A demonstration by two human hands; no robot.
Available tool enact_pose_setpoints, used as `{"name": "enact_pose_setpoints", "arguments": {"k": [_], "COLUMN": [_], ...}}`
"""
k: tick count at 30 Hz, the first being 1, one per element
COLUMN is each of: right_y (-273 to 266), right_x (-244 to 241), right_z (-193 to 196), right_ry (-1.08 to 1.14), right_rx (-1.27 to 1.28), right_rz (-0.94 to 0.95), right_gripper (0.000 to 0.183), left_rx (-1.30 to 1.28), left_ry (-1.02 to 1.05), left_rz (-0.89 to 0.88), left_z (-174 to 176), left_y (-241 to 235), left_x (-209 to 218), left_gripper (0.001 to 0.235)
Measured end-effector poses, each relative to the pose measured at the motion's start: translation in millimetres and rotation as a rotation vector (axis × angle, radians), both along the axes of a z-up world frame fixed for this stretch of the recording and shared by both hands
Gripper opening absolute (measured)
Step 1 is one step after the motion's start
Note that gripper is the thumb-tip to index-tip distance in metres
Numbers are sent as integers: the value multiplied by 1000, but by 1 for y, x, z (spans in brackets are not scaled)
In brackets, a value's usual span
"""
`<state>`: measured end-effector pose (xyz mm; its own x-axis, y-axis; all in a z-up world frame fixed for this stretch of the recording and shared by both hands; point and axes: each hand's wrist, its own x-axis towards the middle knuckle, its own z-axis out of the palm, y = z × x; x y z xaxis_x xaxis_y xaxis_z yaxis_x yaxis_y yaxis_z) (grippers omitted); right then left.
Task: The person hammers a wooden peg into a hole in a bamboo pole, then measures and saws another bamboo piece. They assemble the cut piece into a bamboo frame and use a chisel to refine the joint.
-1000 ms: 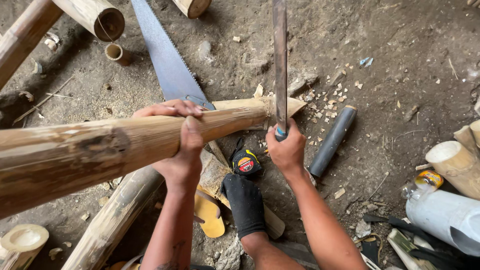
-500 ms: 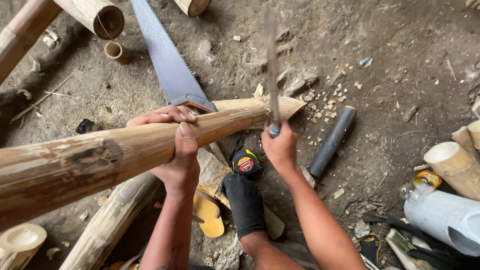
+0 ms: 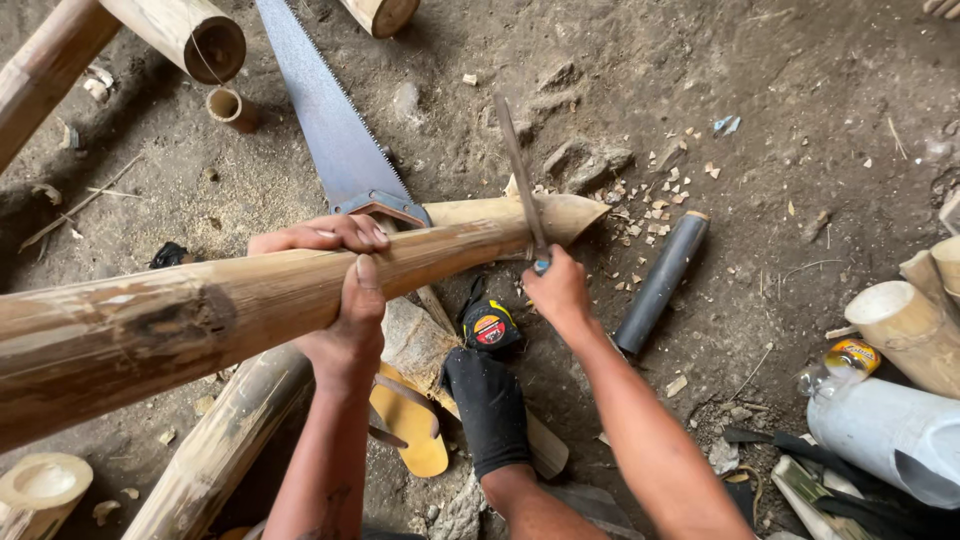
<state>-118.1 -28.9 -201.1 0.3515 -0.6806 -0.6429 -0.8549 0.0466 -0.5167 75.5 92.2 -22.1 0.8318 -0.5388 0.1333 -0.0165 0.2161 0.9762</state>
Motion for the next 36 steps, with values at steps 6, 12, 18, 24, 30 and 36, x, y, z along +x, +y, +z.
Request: {"name": "enact_pose_setpoints", "arguments": {"k": [6, 12, 18, 24, 30, 36], "right_y": [9, 1, -3, -1, -11, 7], "right_x": [-4, 0, -7, 2, -2, -11], "right_z": [-47, -19, 23, 16, 16, -9], "right_ry": [-23, -125, -276, -161, -197, -89], "right_rx": [-55, -126, -127, -172, -115, -124], "right_rz": [19, 14, -118, -40, -35, 2], "right_gripper": [28, 28, 22, 22, 21, 25], "left_rx": [-31, -62, 22, 9, -88, 9], "left_ry": [233, 89, 13, -12, 28, 6], "left_rz": [227, 387, 323, 332, 327, 338], "left_z": [12, 3, -7, -7, -10, -7], "left_y": [-14, -29, -24, -18, -28, -21], "left_x": [7, -14, -29, -30, -32, -29], "left_gripper": [48, 46, 41, 36, 43, 39]}}
